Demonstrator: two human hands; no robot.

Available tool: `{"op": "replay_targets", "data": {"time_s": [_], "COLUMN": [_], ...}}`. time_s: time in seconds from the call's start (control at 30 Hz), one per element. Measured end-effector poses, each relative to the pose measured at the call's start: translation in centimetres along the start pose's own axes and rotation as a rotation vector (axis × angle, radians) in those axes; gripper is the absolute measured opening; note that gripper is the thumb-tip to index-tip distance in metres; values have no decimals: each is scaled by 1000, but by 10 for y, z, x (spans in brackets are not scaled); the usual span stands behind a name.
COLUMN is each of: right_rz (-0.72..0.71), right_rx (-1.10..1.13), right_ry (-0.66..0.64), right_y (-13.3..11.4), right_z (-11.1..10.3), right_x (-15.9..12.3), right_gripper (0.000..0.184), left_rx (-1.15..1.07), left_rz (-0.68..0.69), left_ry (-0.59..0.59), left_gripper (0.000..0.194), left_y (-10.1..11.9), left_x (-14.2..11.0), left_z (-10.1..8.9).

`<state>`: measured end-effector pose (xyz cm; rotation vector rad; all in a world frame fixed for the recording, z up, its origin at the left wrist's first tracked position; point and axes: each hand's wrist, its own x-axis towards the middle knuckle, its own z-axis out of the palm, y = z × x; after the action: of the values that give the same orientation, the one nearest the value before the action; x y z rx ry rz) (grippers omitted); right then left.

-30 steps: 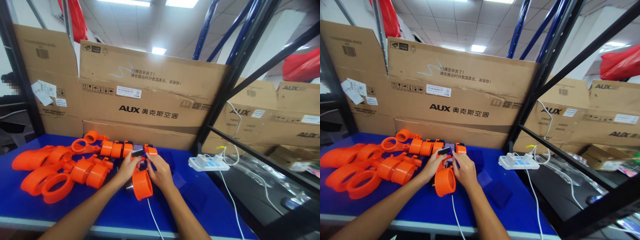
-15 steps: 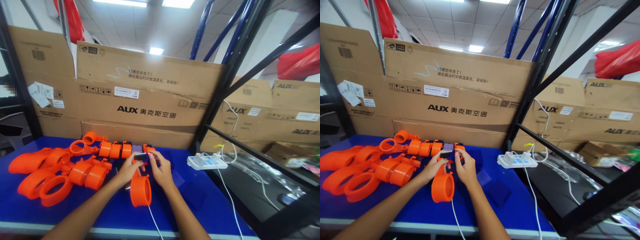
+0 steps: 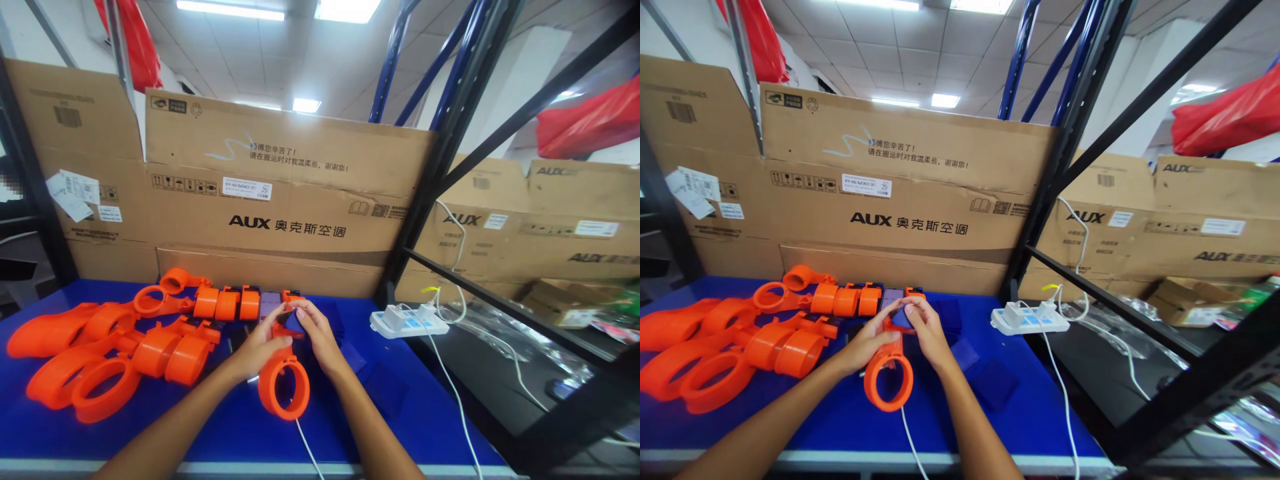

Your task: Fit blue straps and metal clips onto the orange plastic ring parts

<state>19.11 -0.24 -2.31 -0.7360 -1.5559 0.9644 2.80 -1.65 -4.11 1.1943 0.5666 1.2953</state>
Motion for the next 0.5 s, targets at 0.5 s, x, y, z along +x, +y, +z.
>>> {"op": "replay_targets", "data": {"time_s": [0.5], "right_rz": [62], "right_rx": [29], "right_ry": [-39], "right_y": [18], "right_z": [2], "right_x": [4], "right_gripper": [30], "left_rx": [101], "left_rz": [29], "left_ry": [11], "left_gripper": [41], "left_y": [-7], "left_x": [9], "left_z": [-11]}}
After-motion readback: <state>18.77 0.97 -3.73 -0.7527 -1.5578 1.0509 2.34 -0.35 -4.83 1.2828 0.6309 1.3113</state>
